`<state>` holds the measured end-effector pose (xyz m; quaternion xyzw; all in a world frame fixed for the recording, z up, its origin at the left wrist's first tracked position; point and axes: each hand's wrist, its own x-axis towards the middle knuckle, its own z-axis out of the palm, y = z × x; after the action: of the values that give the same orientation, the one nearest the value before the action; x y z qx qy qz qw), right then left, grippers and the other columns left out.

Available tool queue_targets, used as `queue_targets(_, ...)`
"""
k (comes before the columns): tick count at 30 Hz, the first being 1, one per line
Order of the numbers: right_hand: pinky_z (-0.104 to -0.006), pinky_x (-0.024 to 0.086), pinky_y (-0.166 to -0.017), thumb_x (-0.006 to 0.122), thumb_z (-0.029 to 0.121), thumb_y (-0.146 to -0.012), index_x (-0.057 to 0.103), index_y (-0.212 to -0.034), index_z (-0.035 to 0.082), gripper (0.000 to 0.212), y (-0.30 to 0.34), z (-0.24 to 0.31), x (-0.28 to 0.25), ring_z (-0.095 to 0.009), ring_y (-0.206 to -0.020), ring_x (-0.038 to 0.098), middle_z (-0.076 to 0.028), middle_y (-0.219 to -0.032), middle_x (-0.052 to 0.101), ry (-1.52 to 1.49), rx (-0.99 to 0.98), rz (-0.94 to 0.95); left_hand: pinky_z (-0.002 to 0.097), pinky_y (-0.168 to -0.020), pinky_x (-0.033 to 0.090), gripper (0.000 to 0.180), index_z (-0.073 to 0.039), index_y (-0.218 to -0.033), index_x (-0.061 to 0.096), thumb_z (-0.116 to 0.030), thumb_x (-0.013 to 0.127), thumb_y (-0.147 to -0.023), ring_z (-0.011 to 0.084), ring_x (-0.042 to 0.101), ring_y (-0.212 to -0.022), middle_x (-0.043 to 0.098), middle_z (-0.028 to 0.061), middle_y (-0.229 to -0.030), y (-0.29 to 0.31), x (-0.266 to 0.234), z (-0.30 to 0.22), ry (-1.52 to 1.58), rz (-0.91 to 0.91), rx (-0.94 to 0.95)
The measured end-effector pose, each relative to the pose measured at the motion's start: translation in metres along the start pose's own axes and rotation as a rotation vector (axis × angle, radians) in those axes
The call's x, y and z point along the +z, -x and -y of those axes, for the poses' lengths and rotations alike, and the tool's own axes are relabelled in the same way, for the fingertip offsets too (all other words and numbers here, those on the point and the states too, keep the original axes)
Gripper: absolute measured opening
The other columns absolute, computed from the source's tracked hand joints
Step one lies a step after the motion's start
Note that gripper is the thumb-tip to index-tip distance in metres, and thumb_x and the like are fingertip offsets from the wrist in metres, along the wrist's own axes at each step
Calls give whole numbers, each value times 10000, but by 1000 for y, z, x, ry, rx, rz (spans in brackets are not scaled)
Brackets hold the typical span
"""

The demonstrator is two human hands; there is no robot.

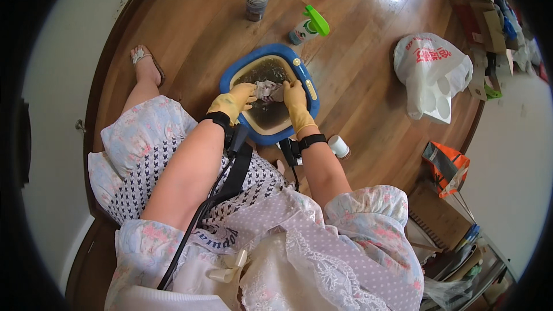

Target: Clean the wood floor using spray and a rag.

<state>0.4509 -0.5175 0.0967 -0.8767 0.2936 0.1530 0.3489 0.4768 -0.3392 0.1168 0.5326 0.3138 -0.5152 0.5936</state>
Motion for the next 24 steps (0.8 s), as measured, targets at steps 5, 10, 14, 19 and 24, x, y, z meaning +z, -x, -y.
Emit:
queue_targets(5, -425, 439, -766, 567, 212, -770, 551, -968, 35, 266, 42, 27, 30, -354, -893, 561, -196, -970, 590, 23, -565, 97, 406, -891, 349, 400, -138, -1204, 466, -336, 461, -856, 225, 470, -1071, 497, 56, -1218, 24, -22, -8, 15, -106, 112)
queue_targets(10, -404, 463, -762, 521, 65, -715, 581, -928, 96, 224, 37, 14, 39, -336, -874, 565, -156, -916, 585, 452, -405, 213, 394, -867, 363, 393, -142, -1191, 476, -340, 475, -851, 200, 482, -1037, 512, 39, -1190, 24, -16, -11, -63, -77, 182)
queue_targets(14, -410, 446, -805, 515, 88, -712, 571, -995, 64, 290, 38, 26, 43, -348, -943, 550, -192, -1005, 576, 592, -644, 354, 398, -865, 369, 420, -140, -1205, 464, -343, 501, -839, 210, 478, -1049, 497, 42, -1210, 28, -22, -12, -8, -118, 121)
queue_targets(19, -372, 486, -729, 492, 70, -742, 531, -1078, 49, 339, 23, 31, 34, -337, -901, 583, -174, -1005, 589, 461, -293, 335, 336, -613, 484, 478, -41, -1097, 547, -428, 507, -820, 268, 604, -770, 570, 179, -1031, 31, -7, -10, -158, -193, 276)
queue_targets(24, -294, 512, -603, 419, 1, -768, 486, -1142, 28, 381, 46, 59, 12, -197, -748, 607, -110, -964, 587, -429, -6, 602, 624, -983, 151, 790, -122, -1377, 185, -585, 463, -801, 368, 140, -1304, 192, 138, -1425, 63, 1, -25, 302, 32, -269)
